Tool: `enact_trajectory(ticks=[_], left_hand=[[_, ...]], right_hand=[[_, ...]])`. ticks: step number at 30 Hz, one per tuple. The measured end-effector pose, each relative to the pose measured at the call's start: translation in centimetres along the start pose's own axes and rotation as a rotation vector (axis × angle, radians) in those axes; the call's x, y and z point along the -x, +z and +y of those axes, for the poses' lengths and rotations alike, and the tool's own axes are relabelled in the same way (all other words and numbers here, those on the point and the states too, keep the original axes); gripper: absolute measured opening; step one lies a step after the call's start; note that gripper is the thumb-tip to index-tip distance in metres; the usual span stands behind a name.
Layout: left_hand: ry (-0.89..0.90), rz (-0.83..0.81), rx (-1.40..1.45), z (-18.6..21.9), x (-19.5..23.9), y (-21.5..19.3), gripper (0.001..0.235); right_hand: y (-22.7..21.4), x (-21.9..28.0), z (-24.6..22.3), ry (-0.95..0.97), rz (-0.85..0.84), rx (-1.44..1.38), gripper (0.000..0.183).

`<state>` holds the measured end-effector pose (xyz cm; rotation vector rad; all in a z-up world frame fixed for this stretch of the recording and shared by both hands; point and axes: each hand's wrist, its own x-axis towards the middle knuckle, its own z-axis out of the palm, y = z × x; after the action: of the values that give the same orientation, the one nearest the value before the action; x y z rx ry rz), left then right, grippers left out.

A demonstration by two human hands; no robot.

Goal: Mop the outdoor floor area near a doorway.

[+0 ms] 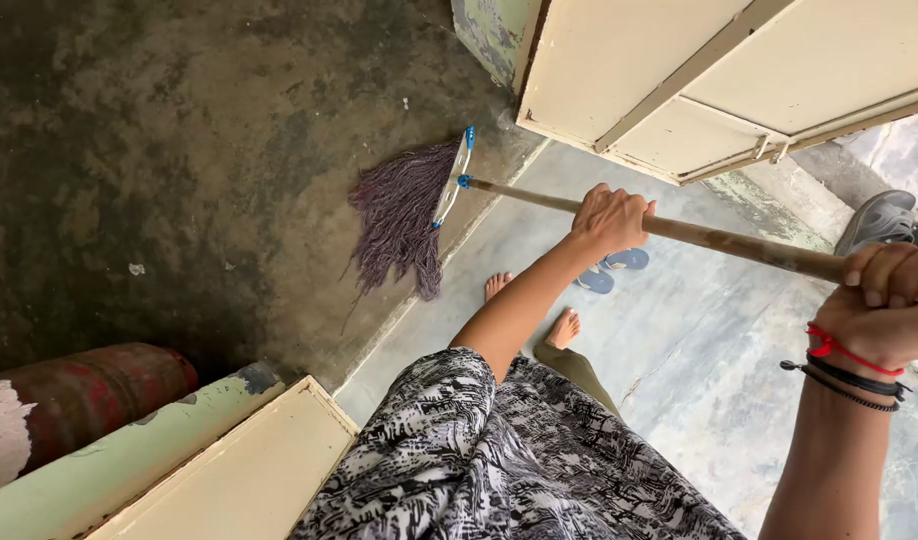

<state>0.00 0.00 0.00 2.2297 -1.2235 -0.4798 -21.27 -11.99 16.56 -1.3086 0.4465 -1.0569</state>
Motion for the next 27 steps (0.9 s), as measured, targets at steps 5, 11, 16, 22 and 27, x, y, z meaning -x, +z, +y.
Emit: enact_trajectory(ticks=[5,11,16,22,27], left_hand=[[0.081,-0.031,0.069,5.8,-0.7,5.1,0.044],[0.129,-0.121,0.107,12.3,1.4,10.1,0.044],[0.226,-0.133,0.064,19.1,1.2,13.8,0.040],[0.258,-0.010,0.094,25.9,0.6,19.7,0.053],[0.285,-0.104,0.072,30.8,1.1,27.8,0.033]], right_hand=[[-11.6,4.2,-0.4,-0.028,0.145,0.033,0.046],[-23.2,7.4,-1.8,-0.016,0.210,-0.021,0.050],[-29.6,7.4,-4.5,-0.063,0.199,0.113,0.051],[-33.0,8.3,-8.9,-0.144,0.121,0.185,0.052],[-37.6,11.3,-9.6,-0.264,0.187,0.246,0.046]])
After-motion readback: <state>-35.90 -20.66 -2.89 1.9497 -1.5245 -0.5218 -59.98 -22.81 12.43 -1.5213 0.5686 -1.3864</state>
